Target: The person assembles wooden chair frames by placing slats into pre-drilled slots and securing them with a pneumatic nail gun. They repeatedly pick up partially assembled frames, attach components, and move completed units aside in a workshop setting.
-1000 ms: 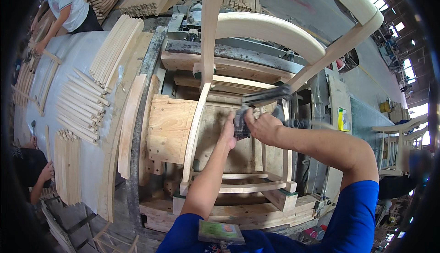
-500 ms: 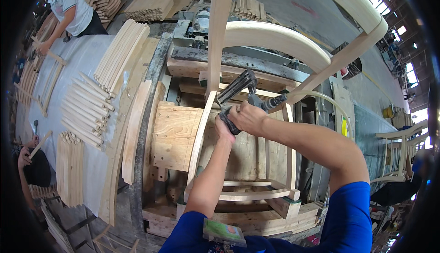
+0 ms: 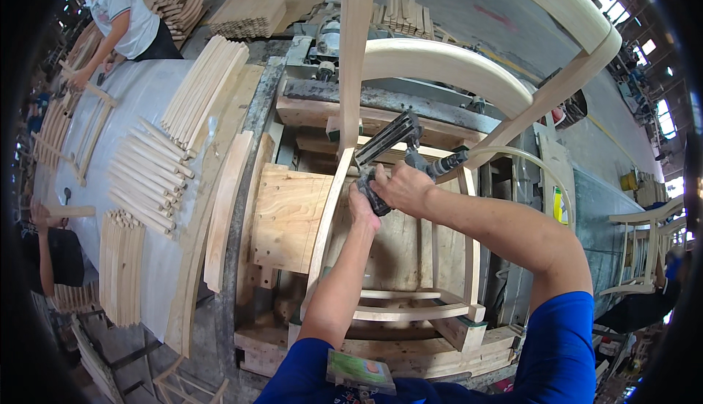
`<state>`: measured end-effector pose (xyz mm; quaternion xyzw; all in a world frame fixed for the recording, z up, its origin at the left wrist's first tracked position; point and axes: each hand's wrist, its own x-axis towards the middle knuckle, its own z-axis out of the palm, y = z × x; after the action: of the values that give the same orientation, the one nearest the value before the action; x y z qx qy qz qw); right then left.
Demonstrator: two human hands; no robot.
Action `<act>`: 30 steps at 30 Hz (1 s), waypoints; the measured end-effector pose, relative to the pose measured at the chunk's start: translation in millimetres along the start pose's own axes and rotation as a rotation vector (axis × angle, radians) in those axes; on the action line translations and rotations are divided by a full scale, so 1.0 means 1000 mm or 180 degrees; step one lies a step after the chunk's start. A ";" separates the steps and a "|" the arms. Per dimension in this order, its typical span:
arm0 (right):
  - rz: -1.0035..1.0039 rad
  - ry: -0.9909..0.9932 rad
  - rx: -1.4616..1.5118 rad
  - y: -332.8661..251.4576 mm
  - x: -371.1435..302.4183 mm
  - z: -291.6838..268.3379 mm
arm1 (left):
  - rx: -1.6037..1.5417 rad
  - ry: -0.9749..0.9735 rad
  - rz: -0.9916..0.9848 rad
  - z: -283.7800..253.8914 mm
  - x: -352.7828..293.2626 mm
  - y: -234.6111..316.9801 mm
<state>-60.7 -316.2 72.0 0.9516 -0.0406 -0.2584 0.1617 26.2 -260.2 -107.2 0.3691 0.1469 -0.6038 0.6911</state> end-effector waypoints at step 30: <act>0.1615 -0.1486 1.1982 -0.194 -0.047 0.060 | 0.0226 0.0799 -0.0379 -0.083 -0.313 0.006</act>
<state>-133.2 -142.4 -18.4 0.2047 0.3632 -0.0352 0.9083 -19.3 23.9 40.8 0.4566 0.2323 -0.5977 0.6167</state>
